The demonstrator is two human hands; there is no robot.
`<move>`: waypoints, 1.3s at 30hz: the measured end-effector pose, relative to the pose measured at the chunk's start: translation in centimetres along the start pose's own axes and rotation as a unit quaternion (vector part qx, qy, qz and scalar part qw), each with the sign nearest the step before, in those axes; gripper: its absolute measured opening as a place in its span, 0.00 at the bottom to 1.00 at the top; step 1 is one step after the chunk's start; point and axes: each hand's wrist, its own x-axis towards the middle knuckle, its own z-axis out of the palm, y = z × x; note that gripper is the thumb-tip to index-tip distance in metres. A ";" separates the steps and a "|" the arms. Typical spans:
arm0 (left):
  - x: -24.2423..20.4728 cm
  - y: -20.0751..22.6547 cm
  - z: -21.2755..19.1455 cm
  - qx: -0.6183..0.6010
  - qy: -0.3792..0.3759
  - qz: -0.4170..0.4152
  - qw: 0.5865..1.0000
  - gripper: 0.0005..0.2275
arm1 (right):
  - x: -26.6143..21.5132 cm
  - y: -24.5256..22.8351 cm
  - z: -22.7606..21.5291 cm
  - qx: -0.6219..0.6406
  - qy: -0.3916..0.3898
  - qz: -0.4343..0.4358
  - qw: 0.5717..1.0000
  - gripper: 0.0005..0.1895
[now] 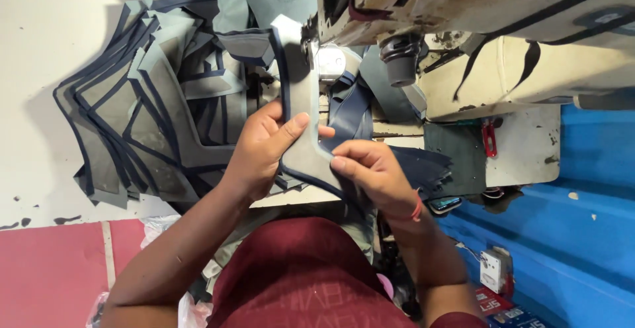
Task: Stitching together pre-cut synthetic material components to form shoe uppers using an industrial sewing machine.
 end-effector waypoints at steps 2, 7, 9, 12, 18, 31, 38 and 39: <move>-0.4 -0.1 0.1 -0.019 0.001 0.007 1.000 0.11 | 0.8 -1.5 -0.6 -0.024 -0.006 -0.003 1.000 0.08; -0.5 -0.9 -0.4 -0.078 0.021 0.022 0.996 0.13 | 3.0 -5.2 -2.1 -0.115 -0.041 -0.037 0.992 0.09; 0.1 -1.4 -0.9 -0.046 0.044 0.038 0.997 0.12 | 3.8 -7.3 -1.9 -0.186 -0.060 -0.051 0.979 0.08; 1.5 -1.2 -1.1 -0.025 0.075 0.079 0.994 0.09 | 5.1 -8.8 -2.3 -0.252 -0.067 -0.068 0.963 0.09; 3.5 0.3 -0.9 0.085 0.121 0.166 0.975 0.08 | 7.2 -9.4 -2.8 -0.271 -0.050 -0.079 0.958 0.10; 6.5 3.1 -2.2 0.100 0.016 0.207 0.973 0.06 | 6.6 -2.6 4.3 -0.170 0.186 -0.273 0.928 0.08; 1.1 -2.7 -3.5 0.104 0.147 0.128 0.975 0.06 | 6.9 -2.7 2.6 -0.125 0.113 -0.205 0.964 0.08; 0.8 -2.8 -3.7 0.088 0.142 0.122 0.978 0.07 | 7.1 -2.7 2.5 -0.126 0.109 -0.201 0.965 0.08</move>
